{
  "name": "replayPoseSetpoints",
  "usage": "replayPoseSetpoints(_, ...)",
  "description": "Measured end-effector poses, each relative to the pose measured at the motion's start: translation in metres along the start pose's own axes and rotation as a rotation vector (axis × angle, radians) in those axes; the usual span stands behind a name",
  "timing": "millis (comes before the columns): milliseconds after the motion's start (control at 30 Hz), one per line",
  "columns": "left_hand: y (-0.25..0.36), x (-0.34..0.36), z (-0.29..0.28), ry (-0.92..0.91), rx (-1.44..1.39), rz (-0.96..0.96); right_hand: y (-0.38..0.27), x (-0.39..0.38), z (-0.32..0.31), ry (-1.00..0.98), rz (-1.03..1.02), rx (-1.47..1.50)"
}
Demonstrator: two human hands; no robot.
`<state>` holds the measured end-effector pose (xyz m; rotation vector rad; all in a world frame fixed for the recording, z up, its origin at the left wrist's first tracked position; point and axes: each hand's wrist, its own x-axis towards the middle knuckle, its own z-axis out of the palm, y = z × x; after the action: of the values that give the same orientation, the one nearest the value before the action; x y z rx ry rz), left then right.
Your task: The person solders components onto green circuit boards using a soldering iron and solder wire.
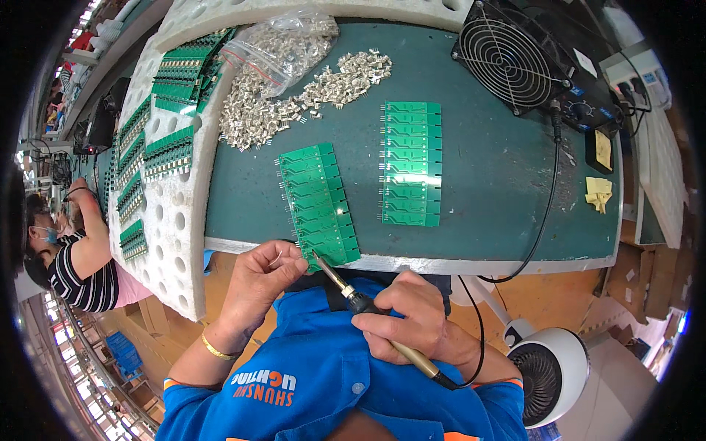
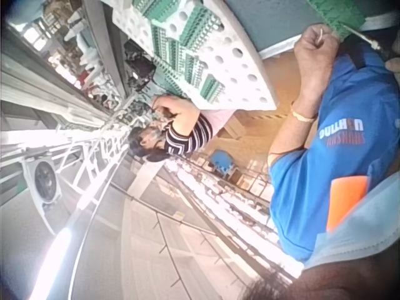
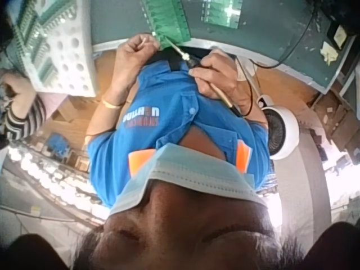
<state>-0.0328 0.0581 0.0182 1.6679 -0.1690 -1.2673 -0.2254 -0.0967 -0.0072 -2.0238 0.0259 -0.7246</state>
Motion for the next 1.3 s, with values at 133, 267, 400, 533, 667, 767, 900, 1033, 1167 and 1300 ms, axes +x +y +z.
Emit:
replayPoseSetpoints(133, -0.001, 0.0, -0.002, -0.013, -0.017, -0.003, 0.003, 0.001, 0.002, 0.022, 0.016, 0.031)
replayPoseSetpoints(267, -0.005, -0.001, -0.002, -0.025, -0.073, 0.016, 0.006, -0.001, 0.003, 0.013, 0.015, -0.001)
replayPoseSetpoints(400, -0.006, -0.002, 0.0, -0.043, -0.092, 0.048, 0.01, 0.007, 0.008, -0.003, -0.015, -0.087)
replayPoseSetpoints(533, -0.001, -0.004, 0.005, -0.067, -0.124, 0.052, 0.012, 0.014, 0.02, 0.013, -0.036, -0.109)
replayPoseSetpoints(667, 0.002, -0.006, 0.007, -0.1, -0.145, 0.078, 0.016, 0.012, 0.027, 0.074, -0.059, -0.25)
replayPoseSetpoints(767, 0.002, -0.006, 0.002, -0.154, -0.126, 0.068, 0.016, 0.016, 0.028, 0.111, -0.083, -0.303)
replayPoseSetpoints(900, 0.001, -0.007, 0.003, -0.192, -0.217, 0.119, 0.014, 0.02, 0.027, 0.143, -0.114, -0.352)
replayPoseSetpoints(1033, 0.001, -0.006, 0.004, -0.214, -0.246, 0.201, 0.005, 0.031, 0.016, 0.191, -0.174, -0.377)
replayPoseSetpoints(1167, 0.005, -0.005, 0.006, -0.233, -0.31, 0.296, 0.001, 0.041, 0.003, 0.282, -0.221, -0.434)
replayPoseSetpoints(1300, 0.021, -0.003, 0.006, -0.264, -0.294, 0.352, -0.006, 0.06, -0.01, 0.325, -0.234, -0.449)
